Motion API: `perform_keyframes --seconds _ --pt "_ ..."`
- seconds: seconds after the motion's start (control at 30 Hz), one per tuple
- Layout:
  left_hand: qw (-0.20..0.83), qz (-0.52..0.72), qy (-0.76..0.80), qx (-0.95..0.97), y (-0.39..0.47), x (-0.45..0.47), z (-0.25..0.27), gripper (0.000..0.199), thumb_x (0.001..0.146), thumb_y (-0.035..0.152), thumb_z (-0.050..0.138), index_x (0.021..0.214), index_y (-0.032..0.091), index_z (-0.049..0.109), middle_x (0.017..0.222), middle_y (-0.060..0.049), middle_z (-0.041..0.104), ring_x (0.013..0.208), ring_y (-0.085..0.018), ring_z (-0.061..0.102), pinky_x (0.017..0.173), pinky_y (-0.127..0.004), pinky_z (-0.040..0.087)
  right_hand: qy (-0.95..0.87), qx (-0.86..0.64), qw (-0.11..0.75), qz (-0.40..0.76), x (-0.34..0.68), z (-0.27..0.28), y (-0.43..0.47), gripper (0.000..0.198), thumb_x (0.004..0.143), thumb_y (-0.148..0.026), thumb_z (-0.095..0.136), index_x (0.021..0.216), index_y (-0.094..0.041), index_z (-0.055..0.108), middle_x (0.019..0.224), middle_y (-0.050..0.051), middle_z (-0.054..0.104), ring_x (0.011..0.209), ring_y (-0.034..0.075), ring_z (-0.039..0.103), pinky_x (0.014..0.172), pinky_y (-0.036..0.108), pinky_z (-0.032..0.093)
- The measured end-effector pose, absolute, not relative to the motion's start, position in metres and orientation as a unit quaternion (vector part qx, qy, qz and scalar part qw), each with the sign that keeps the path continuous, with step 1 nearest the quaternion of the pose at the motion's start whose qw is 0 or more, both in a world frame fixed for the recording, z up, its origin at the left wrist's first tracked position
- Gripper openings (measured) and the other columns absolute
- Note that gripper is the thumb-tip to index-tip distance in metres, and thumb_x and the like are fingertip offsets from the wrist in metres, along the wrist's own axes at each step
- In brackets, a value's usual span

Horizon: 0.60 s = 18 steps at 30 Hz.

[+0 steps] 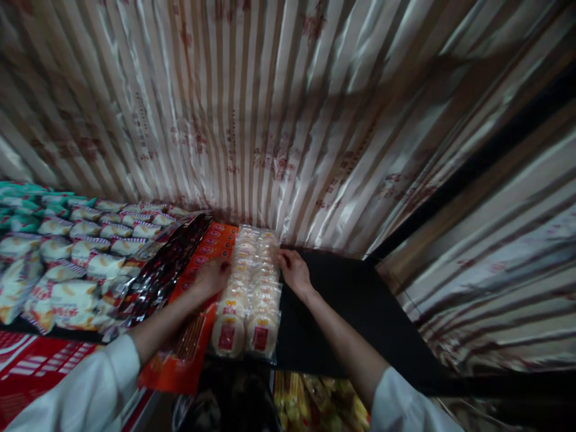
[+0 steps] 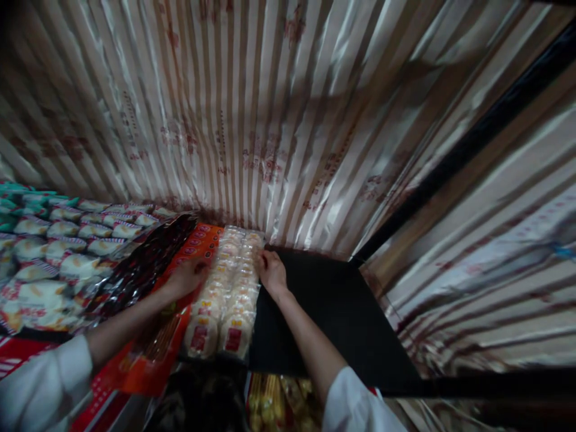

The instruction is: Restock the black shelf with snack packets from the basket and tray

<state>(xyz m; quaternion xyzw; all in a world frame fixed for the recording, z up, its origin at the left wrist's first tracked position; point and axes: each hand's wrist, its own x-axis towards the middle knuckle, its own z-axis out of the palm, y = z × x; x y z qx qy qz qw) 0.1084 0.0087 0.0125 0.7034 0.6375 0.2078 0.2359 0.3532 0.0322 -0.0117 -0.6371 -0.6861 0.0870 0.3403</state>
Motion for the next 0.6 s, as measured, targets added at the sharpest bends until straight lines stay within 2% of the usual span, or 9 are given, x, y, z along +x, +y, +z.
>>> perform_keyframes --seconds 0.2,0.4,0.6 --pt "0.178 0.219 0.587 0.759 0.062 0.152 0.014 0.024 0.083 0.012 0.043 0.093 0.015 0.064 0.102 -0.008 0.065 0.092 -0.017 0.06 0.083 -0.028 0.045 -0.648 -0.69 0.306 0.101 0.376 -0.015 0.084 0.021 0.087 -0.02 0.046 0.097 -0.018 0.065 0.1 0.006 0.068 0.093 0.016 0.062 0.084 0.027 0.047" --pt "0.109 0.201 0.503 0.834 0.113 0.18 0.009 0.028 0.081 0.008 0.042 0.093 0.016 0.066 0.106 -0.009 0.065 0.108 -0.021 0.053 0.097 -0.034 0.039 -0.651 -0.716 0.23 0.107 0.39 -0.02 0.136 0.023 0.089 -0.023 0.046 0.1 -0.021 0.066 0.096 0.003 0.071 0.088 0.015 0.065 0.077 0.024 0.048" --pt "0.103 0.172 0.438 0.876 0.136 0.193 -0.006 0.031 0.077 0.008 0.047 0.101 0.015 0.066 0.106 -0.008 0.066 0.106 -0.02 0.052 0.1 -0.033 0.037 -0.647 -0.725 0.205 0.118 0.389 -0.034 0.169 0.024 0.088 -0.024 0.048 0.099 -0.021 0.068 0.097 0.005 0.072 0.092 0.018 0.066 0.078 0.024 0.048"
